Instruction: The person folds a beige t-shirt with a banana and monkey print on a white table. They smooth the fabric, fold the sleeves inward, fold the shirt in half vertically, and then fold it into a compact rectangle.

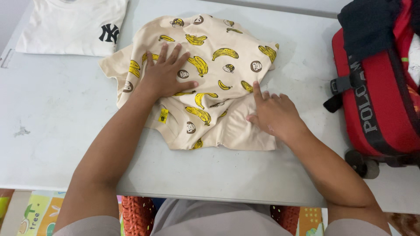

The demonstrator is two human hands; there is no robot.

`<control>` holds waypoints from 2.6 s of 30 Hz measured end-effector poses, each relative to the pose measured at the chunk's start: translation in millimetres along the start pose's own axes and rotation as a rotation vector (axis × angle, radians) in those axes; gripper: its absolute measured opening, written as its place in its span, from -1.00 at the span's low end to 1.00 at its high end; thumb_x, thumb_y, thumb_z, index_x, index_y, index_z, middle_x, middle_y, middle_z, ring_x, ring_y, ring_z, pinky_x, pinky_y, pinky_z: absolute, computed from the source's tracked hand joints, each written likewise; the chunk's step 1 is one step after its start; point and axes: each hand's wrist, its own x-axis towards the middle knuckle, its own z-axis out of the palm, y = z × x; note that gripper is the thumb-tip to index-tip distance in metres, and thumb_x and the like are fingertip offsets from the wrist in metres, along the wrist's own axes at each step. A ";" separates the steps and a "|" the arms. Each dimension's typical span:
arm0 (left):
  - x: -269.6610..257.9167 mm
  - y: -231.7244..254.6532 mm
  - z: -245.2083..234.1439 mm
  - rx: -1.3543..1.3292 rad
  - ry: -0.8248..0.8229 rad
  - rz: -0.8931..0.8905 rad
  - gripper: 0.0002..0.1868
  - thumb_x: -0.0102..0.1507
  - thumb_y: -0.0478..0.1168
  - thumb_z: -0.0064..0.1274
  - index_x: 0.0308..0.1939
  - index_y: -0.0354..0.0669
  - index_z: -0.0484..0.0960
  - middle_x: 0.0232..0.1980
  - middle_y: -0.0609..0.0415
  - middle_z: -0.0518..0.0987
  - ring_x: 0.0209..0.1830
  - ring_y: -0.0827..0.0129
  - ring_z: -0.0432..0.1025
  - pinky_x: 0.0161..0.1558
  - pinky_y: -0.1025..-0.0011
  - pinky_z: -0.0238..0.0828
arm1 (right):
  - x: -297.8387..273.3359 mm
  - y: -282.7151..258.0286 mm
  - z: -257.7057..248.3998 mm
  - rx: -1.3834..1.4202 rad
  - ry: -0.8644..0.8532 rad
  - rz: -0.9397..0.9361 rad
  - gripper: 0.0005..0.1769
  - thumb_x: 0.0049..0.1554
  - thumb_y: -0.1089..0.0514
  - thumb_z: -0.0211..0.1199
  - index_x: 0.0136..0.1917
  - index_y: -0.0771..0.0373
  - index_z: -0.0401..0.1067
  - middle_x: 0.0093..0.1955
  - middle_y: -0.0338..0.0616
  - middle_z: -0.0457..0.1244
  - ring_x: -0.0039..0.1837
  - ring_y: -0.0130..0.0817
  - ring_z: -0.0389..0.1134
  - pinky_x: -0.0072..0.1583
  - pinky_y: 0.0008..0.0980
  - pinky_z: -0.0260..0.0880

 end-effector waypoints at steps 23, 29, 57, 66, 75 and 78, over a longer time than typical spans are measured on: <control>-2.1 0.5 0.6 0.034 -0.030 0.019 0.31 -0.05 0.70 -0.05 0.61 0.14 0.03 0.68 -0.03 -0.12 0.66 -0.13 -0.36 0.40 -0.51 -0.55 | 118.7 112.3 92.9 0.504 0.798 -0.021 -0.90 0.09 0.25 0.27 -0.11 0.28 0.42 -0.06 -0.07 0.29 0.01 -0.08 0.29 0.03 -0.10 0.28; -0.8 2.8 -6.4 0.065 -0.037 0.032 0.29 -0.03 0.70 -0.07 0.60 0.13 0.03 0.68 -0.03 -0.12 0.66 -0.12 -0.36 0.39 -0.51 -0.52 | 107.8 190.9 86.9 1.039 1.395 -0.243 -0.83 0.12 0.30 0.00 -0.31 0.27 0.13 -0.31 -0.13 0.06 -0.29 -0.35 0.04 -0.18 -0.33 0.08; -32.1 38.8 -28.5 0.141 0.041 -0.378 0.28 -0.01 0.69 -0.01 0.46 -0.21 0.24 0.51 -0.33 0.09 0.50 -0.40 -0.12 0.37 -0.27 -0.20 | 12.0 -30.4 14.9 0.213 0.657 -0.782 -0.43 -0.11 -0.10 0.37 0.11 0.23 0.46 0.13 -0.05 0.31 0.18 -0.04 0.31 0.19 -0.08 0.29; -10.7 -1.8 -10.9 -0.056 -0.039 0.122 0.45 -0.19 0.61 0.22 0.57 -0.11 0.08 0.66 -0.11 -0.05 0.65 -0.12 -0.25 0.52 -0.09 -0.35 | -42.3 -97.1 18.1 0.235 0.231 -0.934 -0.46 0.13 -0.11 0.32 0.23 0.30 0.41 0.26 0.10 0.26 0.27 0.02 0.29 0.31 -0.02 0.25; -26.9 10.4 -19.9 -0.127 -0.052 0.490 0.35 -0.29 0.38 0.39 0.50 -0.06 0.29 0.64 0.04 0.11 0.68 0.02 -0.15 0.56 -0.02 -0.29 | 71.7 20.7 -9.0 0.837 0.102 -0.513 -0.45 0.22 0.07 0.13 0.48 0.07 0.30 0.35 -0.22 0.36 0.27 -0.26 0.41 0.33 -0.22 0.42; -30.3 13.6 -20.0 -0.149 -0.088 0.484 0.33 -0.30 0.37 0.40 0.47 -0.07 0.32 0.63 0.05 0.11 0.67 0.04 -0.14 0.55 -0.01 -0.29 | 142.5 78.8 17.4 0.535 0.473 -0.224 -0.50 0.25 0.23 0.12 0.46 0.23 0.33 0.47 0.00 0.26 0.49 -0.02 0.22 0.51 -0.08 0.22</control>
